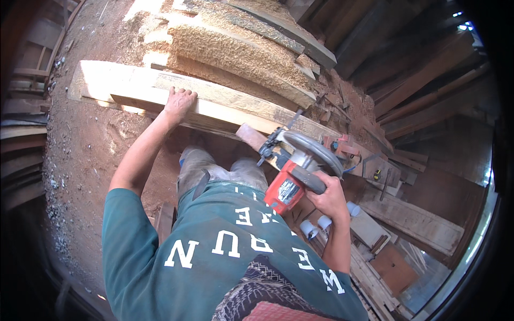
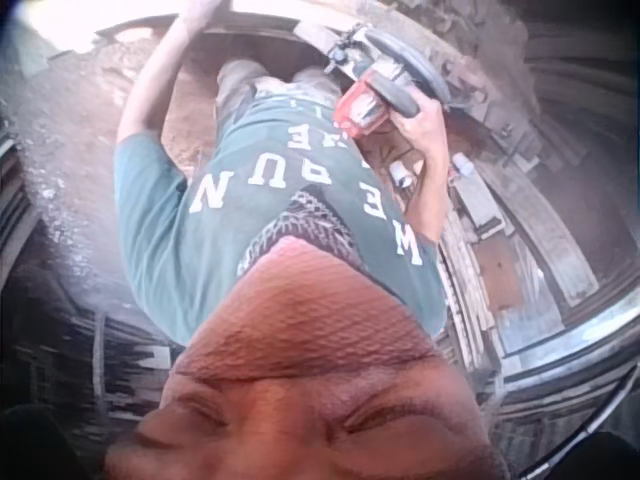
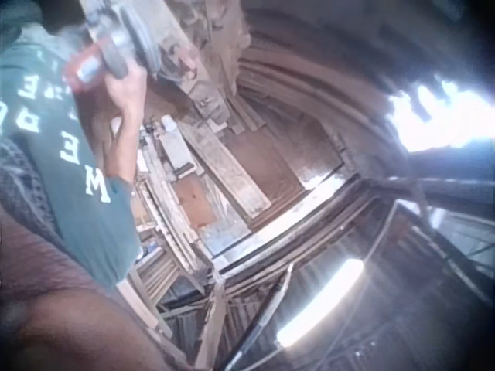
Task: The person uses a circular saw to cut a long wooden plank into smaller pieces, then uses an electric planer to smooth the surface of the cut wood. The person handles the wood and tools directly, moving the plank and planer along the surface.
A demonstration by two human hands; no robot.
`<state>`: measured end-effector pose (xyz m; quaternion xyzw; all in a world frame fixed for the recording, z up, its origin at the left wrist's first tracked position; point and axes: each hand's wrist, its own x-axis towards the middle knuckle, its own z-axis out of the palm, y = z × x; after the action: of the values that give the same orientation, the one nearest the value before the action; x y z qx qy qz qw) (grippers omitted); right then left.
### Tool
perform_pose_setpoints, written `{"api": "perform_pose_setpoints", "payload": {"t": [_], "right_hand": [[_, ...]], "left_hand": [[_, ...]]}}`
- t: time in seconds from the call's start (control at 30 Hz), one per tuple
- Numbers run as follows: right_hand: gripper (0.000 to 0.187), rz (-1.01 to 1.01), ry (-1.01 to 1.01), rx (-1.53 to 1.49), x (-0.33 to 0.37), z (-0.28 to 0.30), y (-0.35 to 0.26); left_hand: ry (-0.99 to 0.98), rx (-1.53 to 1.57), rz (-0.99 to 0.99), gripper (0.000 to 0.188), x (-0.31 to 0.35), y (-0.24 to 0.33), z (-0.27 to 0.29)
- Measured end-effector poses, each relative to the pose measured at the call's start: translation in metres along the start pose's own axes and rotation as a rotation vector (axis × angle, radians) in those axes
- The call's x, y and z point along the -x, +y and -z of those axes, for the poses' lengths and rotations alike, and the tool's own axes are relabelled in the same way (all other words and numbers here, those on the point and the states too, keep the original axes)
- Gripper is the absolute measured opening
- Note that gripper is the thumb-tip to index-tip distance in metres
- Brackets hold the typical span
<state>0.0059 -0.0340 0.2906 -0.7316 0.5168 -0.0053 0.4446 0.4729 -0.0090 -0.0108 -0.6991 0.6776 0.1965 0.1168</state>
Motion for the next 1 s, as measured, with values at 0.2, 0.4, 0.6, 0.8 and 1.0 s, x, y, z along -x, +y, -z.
{"api": "perform_pose_setpoints", "payload": {"t": [0.2,0.4,0.6,0.8,1.0], "right_hand": [[0.032,0.102,-0.265,0.087,-0.051,0.032,0.04],[0.034,0.228,-0.309,0.156,-0.079,0.049,0.104],[0.033,0.299,-0.301,0.035,-0.089,0.052,0.177],[0.024,0.341,-0.293,0.017,-0.093,0.047,0.217],[0.025,0.369,-0.297,0.047,-0.094,0.044,0.209]], "left_hand": [[0.163,0.032,0.102,0.074,0.022,0.087,0.015],[0.005,0.144,0.449,0.078,0.02,0.136,0.016],[0.114,0.249,0.501,0.083,0.015,0.14,-0.002],[0.083,0.266,0.516,0.088,0.012,0.144,0.001],[0.09,0.293,0.534,0.089,0.011,0.142,-0.003]]}}
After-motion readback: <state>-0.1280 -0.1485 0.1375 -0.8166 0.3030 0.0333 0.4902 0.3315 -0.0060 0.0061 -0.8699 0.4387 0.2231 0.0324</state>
